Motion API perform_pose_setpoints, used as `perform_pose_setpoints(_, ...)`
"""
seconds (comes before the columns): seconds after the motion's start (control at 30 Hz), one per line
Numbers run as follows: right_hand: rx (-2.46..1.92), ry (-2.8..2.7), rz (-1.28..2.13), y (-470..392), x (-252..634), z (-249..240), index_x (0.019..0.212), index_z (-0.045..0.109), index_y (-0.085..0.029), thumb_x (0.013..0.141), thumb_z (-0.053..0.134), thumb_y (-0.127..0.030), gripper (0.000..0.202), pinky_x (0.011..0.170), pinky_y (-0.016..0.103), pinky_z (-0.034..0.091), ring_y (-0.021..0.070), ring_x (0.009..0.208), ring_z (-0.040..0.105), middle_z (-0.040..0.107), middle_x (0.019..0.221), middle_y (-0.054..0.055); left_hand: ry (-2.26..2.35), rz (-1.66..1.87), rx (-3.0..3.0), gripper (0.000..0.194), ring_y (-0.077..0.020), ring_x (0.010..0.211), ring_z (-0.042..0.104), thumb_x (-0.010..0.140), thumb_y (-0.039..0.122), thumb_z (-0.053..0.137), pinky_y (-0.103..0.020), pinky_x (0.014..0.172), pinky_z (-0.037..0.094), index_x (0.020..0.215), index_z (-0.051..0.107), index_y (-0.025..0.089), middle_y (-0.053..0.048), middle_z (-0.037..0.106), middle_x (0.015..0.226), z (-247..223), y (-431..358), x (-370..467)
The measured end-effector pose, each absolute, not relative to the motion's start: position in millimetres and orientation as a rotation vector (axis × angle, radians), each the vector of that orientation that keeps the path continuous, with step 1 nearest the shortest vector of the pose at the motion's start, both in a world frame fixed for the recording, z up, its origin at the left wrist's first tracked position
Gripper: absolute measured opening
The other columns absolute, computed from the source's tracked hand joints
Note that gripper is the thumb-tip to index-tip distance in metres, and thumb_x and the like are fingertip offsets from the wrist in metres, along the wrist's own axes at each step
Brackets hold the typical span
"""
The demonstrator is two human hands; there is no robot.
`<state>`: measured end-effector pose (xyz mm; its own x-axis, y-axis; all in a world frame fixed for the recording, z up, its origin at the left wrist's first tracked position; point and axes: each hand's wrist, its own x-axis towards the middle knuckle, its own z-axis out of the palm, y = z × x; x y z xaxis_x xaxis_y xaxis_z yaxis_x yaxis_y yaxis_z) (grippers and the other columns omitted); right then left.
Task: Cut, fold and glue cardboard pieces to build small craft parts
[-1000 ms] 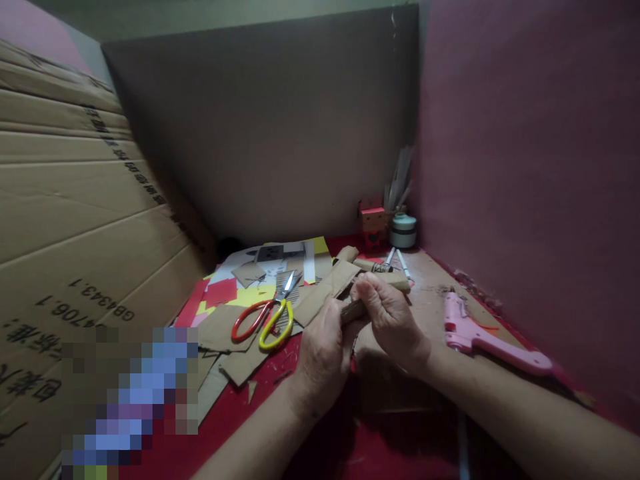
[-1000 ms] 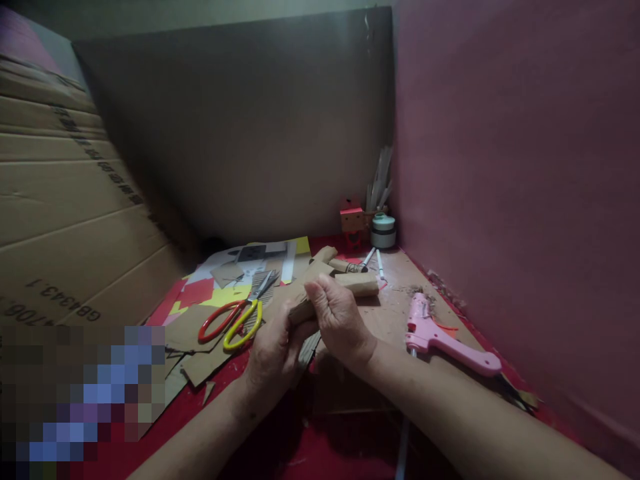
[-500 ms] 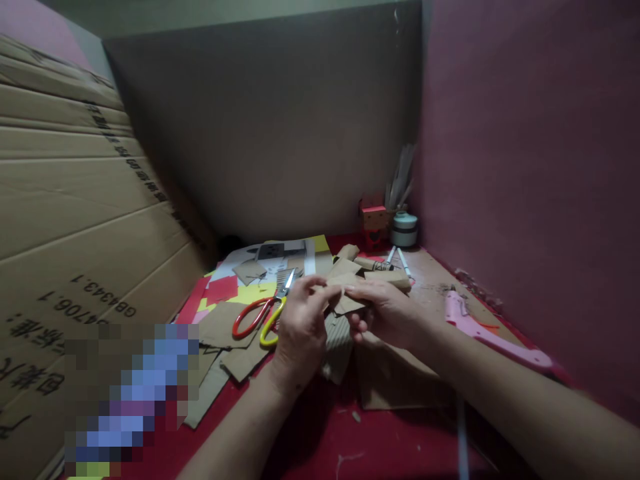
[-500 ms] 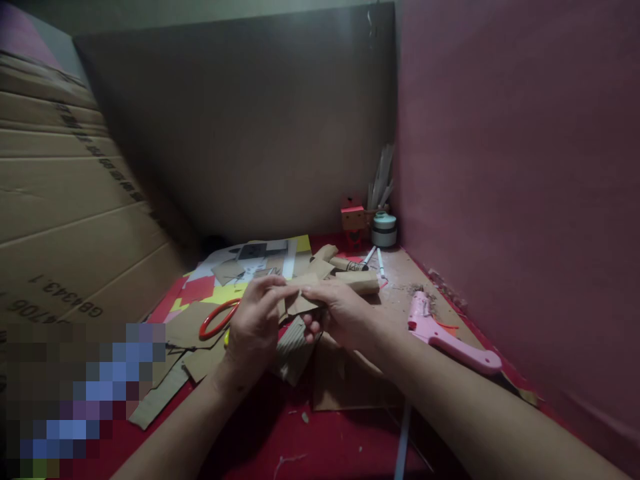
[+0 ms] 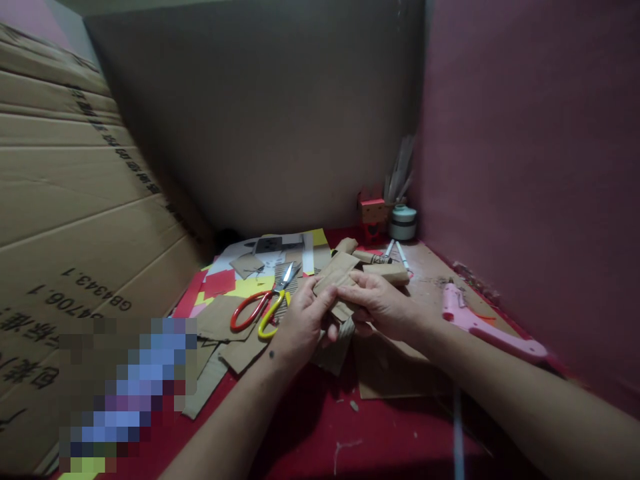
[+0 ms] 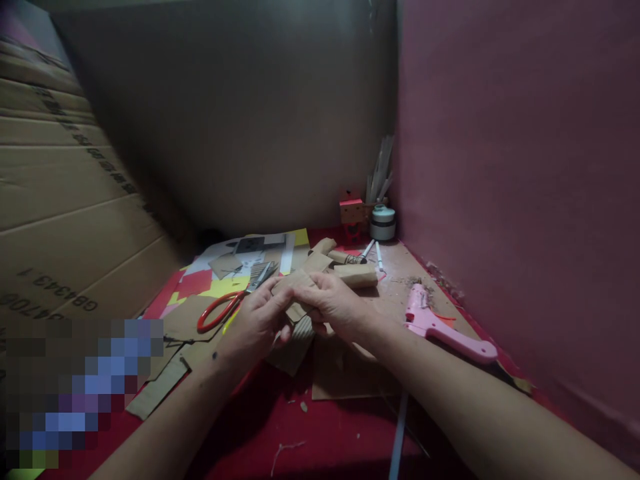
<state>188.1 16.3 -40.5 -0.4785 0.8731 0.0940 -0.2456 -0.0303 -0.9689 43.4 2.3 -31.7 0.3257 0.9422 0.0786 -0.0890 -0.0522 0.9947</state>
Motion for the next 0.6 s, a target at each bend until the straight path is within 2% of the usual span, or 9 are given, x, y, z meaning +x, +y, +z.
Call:
perform_pose_setpoints(0.2,-0.678,-1.407,1.597,16.1,184.3,-44.4,0.092,0.051,-0.02,0.076,0.064,-0.036,0.026,0.034,0.019,0.027,0.007,0.041,0.045,0.052,0.059,-0.004,0.792,1.143,1.268,0.026,-0.0109,0.035,0.053,0.082,0.04,0.052,-0.017,0.029,0.035,0.096,0.046,0.019,0.003,0.058,0.061,-35.2,0.3,46.9)
perform_pose_setpoints(0.33,-0.713,-1.413,1.57,13.1,183.8,-42.3,0.089,0.051,-0.019,0.066,0.072,-0.024,0.032,0.037,0.018,0.029,0.0059,0.044,0.044,0.054,0.062,-0.005,0.871,1.236,1.308,0.024,-0.0089,0.039,0.052,0.079,0.038,0.058,-0.017,0.034,0.038,0.076,0.054,0.014,0.003,0.054,0.053,-33.3,5.4,40.4)
perform_pose_setpoints(0.4,-0.718,-1.421,1.549,12.1,183.6,-42.5,0.087,0.051,-0.018,0.062,0.075,-0.021,0.035,0.039,0.019,0.03,0.0059,0.047,0.044,0.054,0.065,-0.004,0.923,1.26,1.335,0.025,-0.0083,0.04,0.05,0.079,0.038,0.059,-0.017,0.035,0.037,0.073,0.056,0.013,0.003,0.052,0.051,-32.1,6.5,38.0)
perform_pose_setpoints(0.6,-0.68,-1.306,1.382,17.1,183.1,-44.6,0.08,0.054,-0.016,0.071,0.069,-0.031,0.023,0.04,0.02,0.028,0.0076,0.047,0.045,0.054,0.061,-0.002,0.849,1.296,1.291,0.026,-0.0104,0.045,0.054,0.08,0.036,0.057,-0.02,0.038,0.042,0.071,0.058,0.012,-0.002,0.059,0.059,-33.5,4.3,43.1)
